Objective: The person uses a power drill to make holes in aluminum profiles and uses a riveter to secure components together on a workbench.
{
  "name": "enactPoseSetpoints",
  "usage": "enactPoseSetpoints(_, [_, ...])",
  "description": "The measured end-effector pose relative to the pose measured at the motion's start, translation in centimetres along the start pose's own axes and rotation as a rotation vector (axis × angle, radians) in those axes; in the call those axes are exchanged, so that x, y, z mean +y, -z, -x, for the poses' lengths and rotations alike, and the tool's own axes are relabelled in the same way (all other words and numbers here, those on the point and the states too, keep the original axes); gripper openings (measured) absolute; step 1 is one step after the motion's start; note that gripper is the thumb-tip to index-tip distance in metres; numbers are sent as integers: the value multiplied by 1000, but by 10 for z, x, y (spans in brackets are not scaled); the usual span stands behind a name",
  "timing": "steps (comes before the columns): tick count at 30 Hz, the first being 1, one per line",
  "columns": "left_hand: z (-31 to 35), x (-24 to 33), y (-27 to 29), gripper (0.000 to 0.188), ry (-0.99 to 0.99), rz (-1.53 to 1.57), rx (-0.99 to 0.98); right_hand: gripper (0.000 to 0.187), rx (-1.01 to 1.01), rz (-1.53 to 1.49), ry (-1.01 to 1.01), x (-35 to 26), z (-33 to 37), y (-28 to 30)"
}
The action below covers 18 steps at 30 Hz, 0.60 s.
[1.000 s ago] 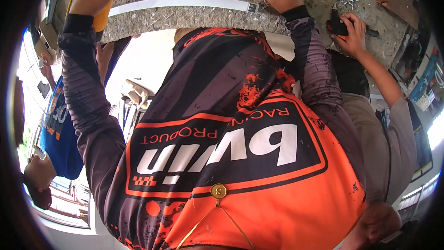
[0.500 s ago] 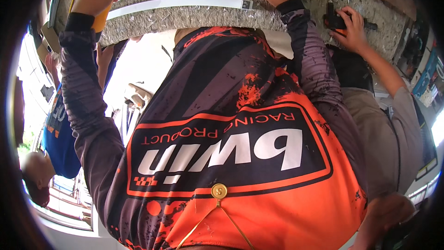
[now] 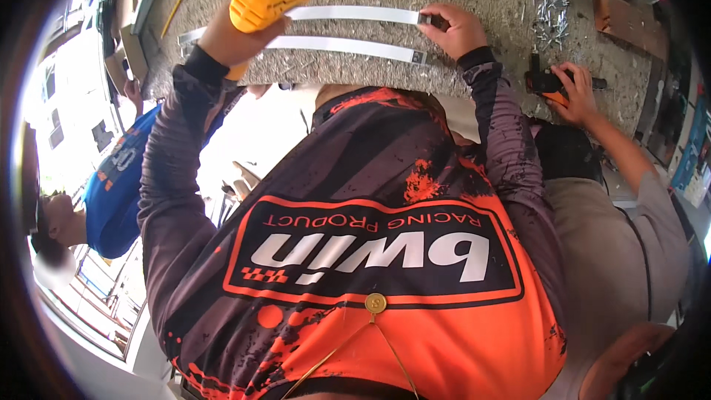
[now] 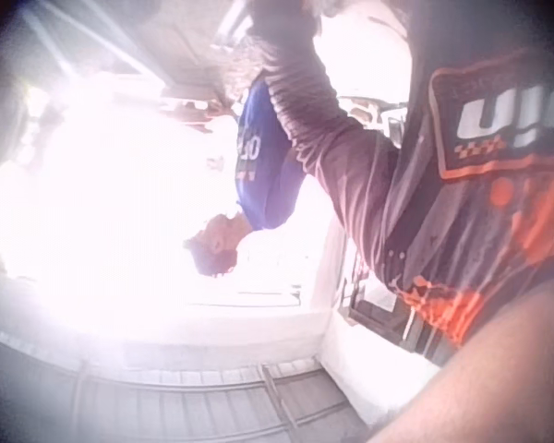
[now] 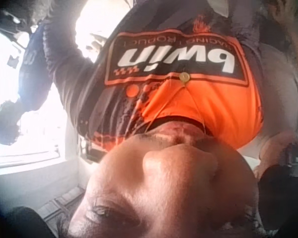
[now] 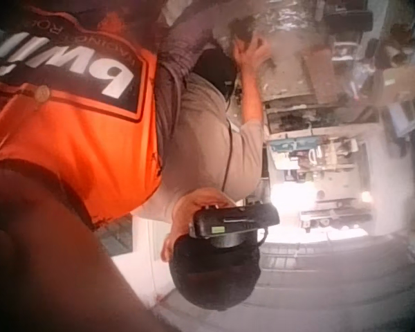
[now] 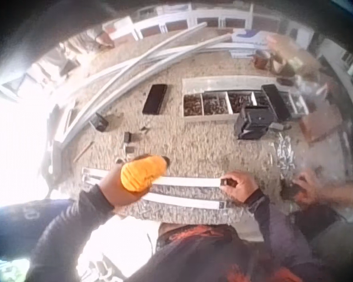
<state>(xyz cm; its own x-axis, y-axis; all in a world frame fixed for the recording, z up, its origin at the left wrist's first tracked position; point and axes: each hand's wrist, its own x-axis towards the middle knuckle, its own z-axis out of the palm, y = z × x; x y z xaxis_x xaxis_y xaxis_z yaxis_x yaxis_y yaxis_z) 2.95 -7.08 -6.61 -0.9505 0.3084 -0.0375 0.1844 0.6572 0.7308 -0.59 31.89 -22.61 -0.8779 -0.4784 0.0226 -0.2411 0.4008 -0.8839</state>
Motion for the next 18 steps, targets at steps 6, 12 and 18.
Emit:
enactPoseSetpoints(6, [-27, 91, -20, 33, 221, 400, -316, 29, 0, 14, -17, -11, -2, -1])
enactPoseSetpoints(12, [-65, 95, -46, 34, 230, 321, -411, 33, 10, 84, -33, -4, -2, -1])
enactPoseSetpoints(18, [-75, 101, -50, 37, 261, 224, -496, 34, 15, 136, 26, 0, 1, -4])
